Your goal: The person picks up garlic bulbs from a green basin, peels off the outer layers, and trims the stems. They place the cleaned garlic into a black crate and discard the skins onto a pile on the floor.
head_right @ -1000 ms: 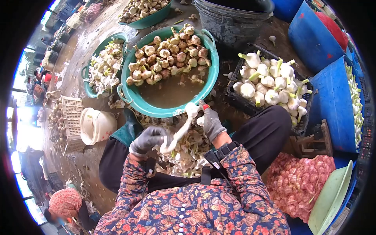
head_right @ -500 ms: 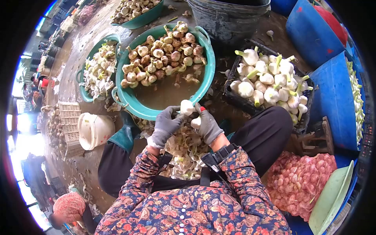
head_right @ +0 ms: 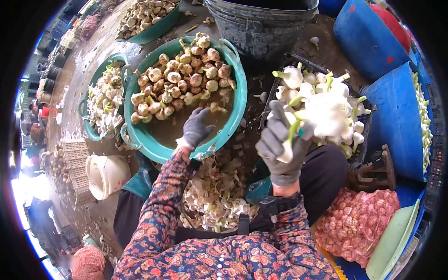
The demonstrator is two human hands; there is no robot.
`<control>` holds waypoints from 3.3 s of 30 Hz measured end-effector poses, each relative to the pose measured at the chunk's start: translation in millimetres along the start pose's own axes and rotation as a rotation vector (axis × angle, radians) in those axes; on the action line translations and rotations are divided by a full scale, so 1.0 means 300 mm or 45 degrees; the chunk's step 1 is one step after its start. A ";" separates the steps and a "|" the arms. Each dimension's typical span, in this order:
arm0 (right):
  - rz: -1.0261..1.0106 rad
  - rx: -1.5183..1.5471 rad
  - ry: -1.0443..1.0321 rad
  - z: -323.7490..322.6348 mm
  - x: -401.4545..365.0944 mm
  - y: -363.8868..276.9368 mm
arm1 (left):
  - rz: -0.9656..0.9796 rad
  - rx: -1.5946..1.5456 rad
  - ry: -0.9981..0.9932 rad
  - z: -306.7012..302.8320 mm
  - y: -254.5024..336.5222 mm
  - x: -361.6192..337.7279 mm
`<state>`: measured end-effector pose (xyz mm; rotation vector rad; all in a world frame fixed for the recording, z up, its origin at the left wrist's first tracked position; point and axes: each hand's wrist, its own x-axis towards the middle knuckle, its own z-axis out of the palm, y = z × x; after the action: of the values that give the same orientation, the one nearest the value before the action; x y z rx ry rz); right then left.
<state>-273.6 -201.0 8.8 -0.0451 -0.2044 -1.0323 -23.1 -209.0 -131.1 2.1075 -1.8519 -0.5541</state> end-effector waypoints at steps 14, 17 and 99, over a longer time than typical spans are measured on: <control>0.206 -2.462 1.142 -0.392 -0.028 0.193 | -0.144 -1.270 -0.448 0.043 0.009 -0.067; 0.109 -2.568 1.036 -0.366 -0.046 0.257 | -0.072 -0.814 -0.326 -0.078 0.109 -0.222; 0.575 -0.633 0.885 -0.242 -0.106 0.234 | -0.166 -1.138 -0.264 -0.165 0.022 -0.350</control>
<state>-218.6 -147.5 -64.2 -0.1702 0.6720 -0.5774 -17.2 -108.2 -73.6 1.5777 -1.1811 -1.3632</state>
